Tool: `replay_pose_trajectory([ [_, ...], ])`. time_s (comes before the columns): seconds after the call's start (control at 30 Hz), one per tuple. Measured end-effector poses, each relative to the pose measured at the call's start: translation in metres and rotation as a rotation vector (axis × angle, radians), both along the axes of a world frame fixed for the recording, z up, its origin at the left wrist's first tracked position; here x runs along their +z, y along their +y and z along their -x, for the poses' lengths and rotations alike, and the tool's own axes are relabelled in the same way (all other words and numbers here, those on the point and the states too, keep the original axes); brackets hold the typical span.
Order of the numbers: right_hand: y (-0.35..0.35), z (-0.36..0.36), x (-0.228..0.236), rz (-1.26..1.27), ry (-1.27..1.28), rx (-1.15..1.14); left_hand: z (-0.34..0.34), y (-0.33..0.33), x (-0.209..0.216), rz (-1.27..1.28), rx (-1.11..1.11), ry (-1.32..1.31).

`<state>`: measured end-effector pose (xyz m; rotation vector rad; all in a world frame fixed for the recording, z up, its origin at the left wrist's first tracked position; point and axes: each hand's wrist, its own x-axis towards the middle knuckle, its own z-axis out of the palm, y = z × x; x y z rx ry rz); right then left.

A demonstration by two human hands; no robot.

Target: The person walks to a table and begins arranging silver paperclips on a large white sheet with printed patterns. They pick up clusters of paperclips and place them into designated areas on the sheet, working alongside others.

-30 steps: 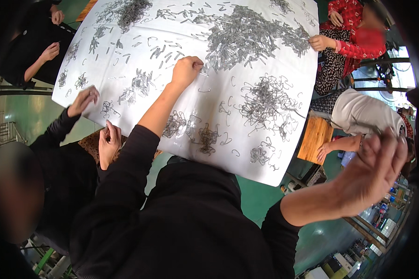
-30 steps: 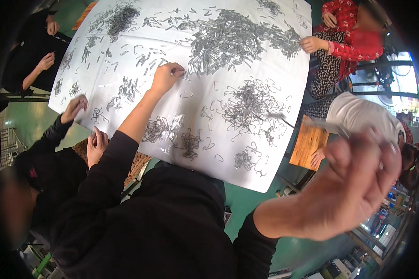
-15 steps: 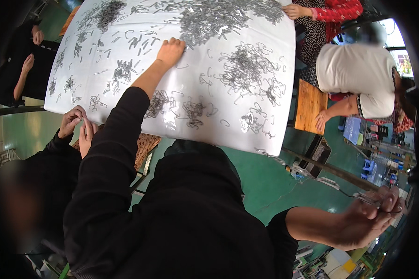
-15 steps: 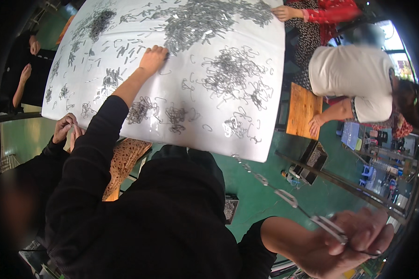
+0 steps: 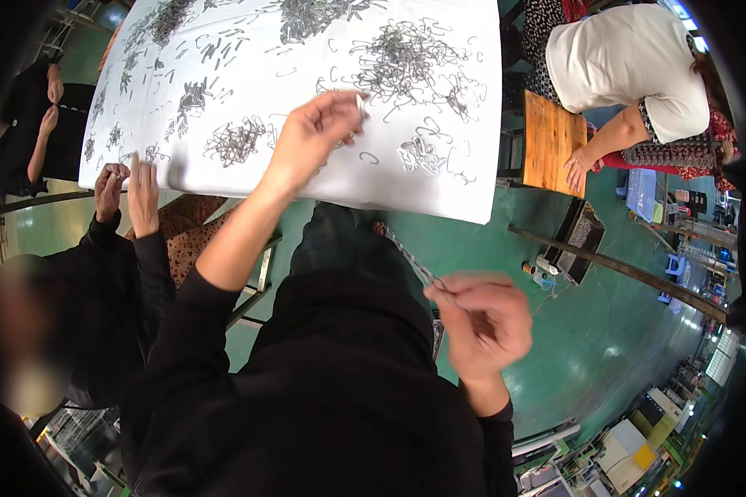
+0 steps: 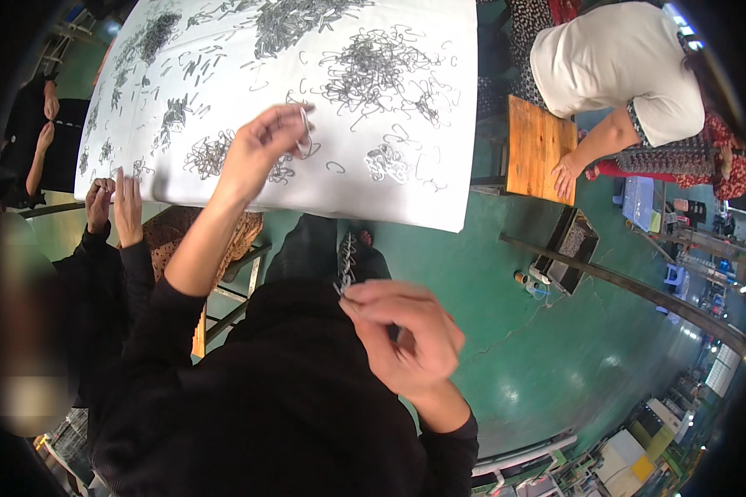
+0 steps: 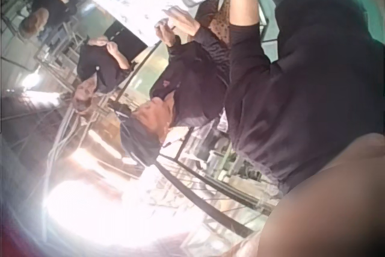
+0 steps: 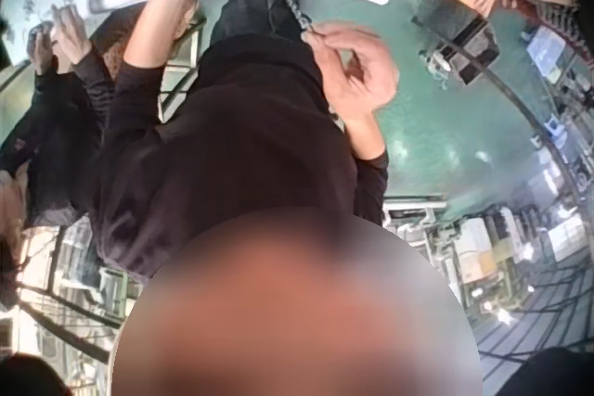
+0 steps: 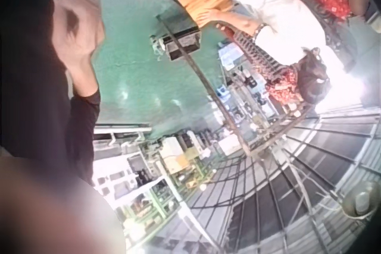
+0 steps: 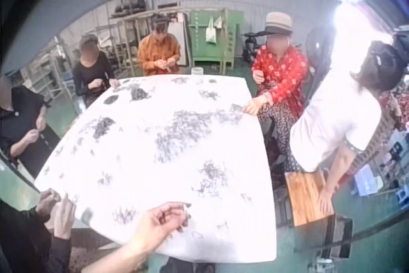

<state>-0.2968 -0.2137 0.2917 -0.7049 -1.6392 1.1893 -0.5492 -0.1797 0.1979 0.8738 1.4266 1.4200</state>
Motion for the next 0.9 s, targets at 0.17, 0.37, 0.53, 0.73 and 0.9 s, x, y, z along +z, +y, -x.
replay_pose_trajectory([
  [0.17,-0.010,0.001,-0.055,-0.012,-0.038,-0.075,-0.059,-0.049,0.033,0.065,-0.094,-0.085],
  [0.37,-0.016,0.007,-0.082,0.049,-0.002,-0.111,-0.082,-0.078,0.043,0.103,-0.096,0.033],
  [0.53,-0.015,0.013,-0.090,0.039,-0.006,-0.098,-0.086,-0.087,0.045,0.104,-0.094,0.117],
  [0.73,-0.012,0.022,-0.104,-0.154,-0.169,-0.135,-0.087,-0.091,0.028,-0.056,0.014,0.308],
  [0.9,-0.006,0.031,-0.119,-0.132,-0.165,-0.083,-0.079,-0.092,0.007,-0.145,0.061,0.475],
])
